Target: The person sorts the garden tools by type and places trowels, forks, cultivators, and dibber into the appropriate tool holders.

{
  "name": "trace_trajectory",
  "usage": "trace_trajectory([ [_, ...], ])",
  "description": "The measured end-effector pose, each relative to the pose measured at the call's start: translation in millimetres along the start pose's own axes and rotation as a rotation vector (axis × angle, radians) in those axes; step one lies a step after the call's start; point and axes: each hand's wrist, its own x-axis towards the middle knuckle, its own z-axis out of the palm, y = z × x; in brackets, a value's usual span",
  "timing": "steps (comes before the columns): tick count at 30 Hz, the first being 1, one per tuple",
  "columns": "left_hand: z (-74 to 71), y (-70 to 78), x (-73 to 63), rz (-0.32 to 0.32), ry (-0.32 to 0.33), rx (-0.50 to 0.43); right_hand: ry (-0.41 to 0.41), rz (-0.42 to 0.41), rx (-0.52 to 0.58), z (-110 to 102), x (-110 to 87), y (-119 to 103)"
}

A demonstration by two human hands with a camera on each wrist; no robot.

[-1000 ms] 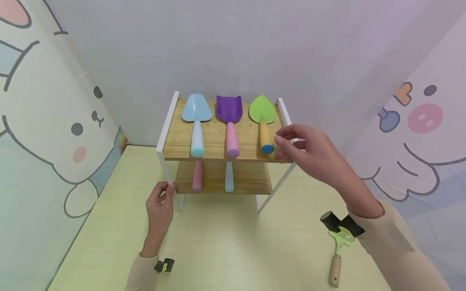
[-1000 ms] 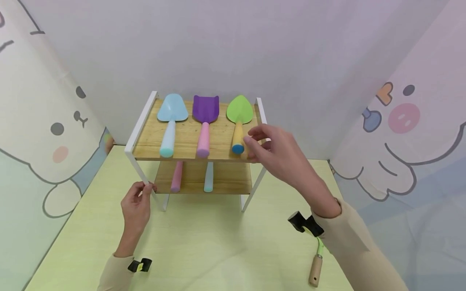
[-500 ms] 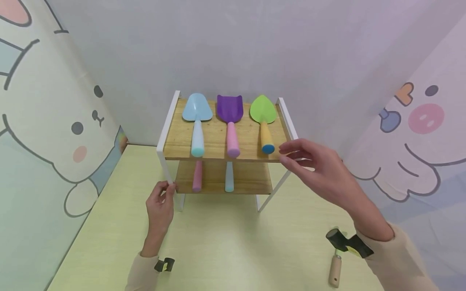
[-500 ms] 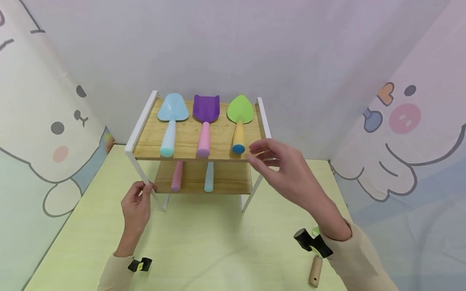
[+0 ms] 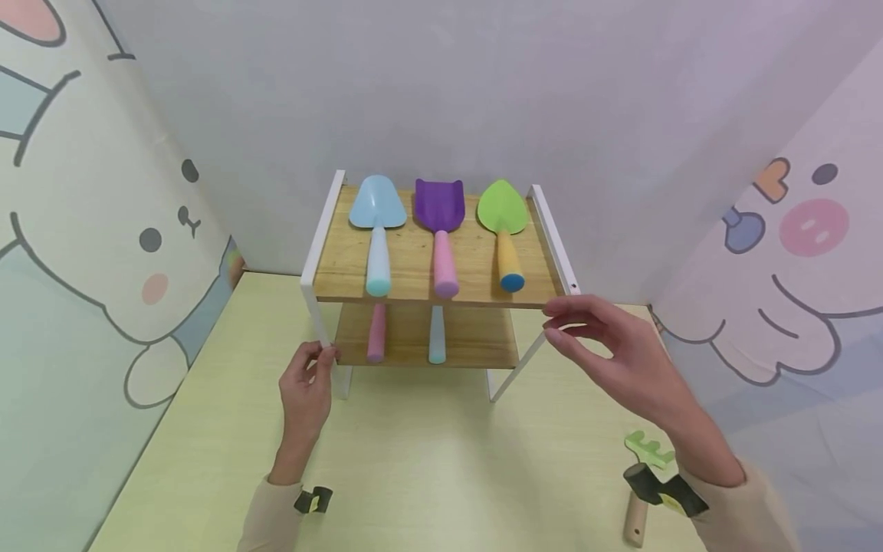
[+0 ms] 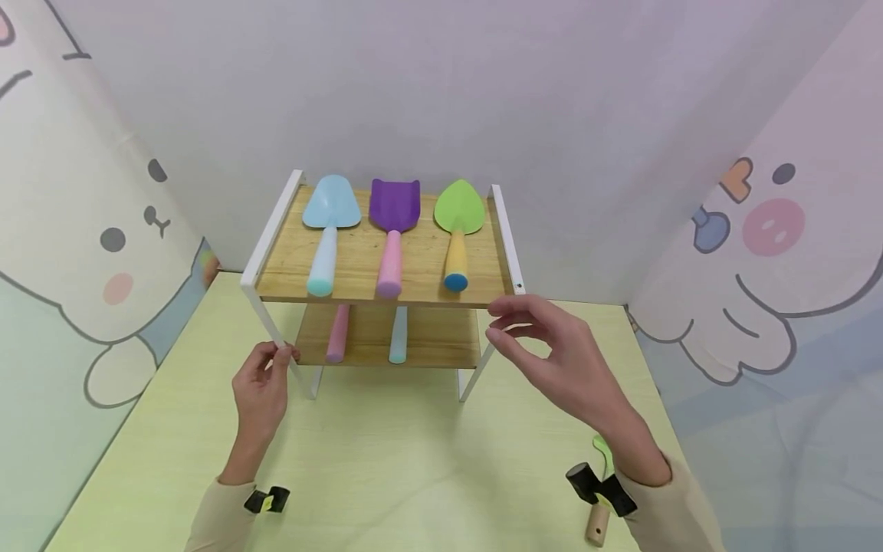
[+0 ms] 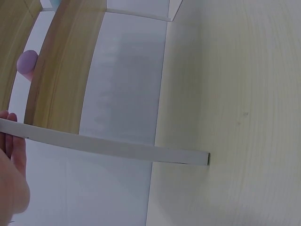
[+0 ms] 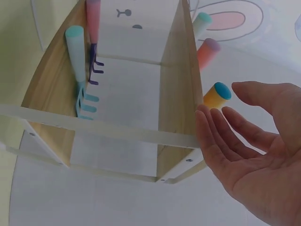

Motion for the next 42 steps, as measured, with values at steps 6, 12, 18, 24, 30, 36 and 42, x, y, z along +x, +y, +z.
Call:
trace_trajectory([
  [6,0.4,-1.5,0.2,0.009,0.004,-0.004,0.007,-0.045,0.026,4.8,-12.0,16.9],
  [12,1.2,0.1,0.3,0.001,0.005,-0.016,0.006,-0.059,0.007,10.0,-24.8,34.5],
  [18,0.5,0.9,0.2,0.001,0.000,-0.032,0.003,-0.013,-0.002,14.8,-36.0,50.7],
  [24,1.4,0.7,0.7,0.008,0.003,-0.026,0.013,0.019,0.006,17.1,-47.5,61.5],
  [30,1.5,0.6,0.3,0.010,0.006,-0.022,0.043,0.008,0.027,21.9,-58.4,73.7],
  [36,1.5,0.0,0.1,0.023,0.003,-0.011,0.070,-0.001,0.059,28.2,-69.3,87.9],
  [42,0.9,-1.5,0.0,0.029,0.006,0.002,0.086,0.035,0.079,33.2,-82.9,101.5],
])
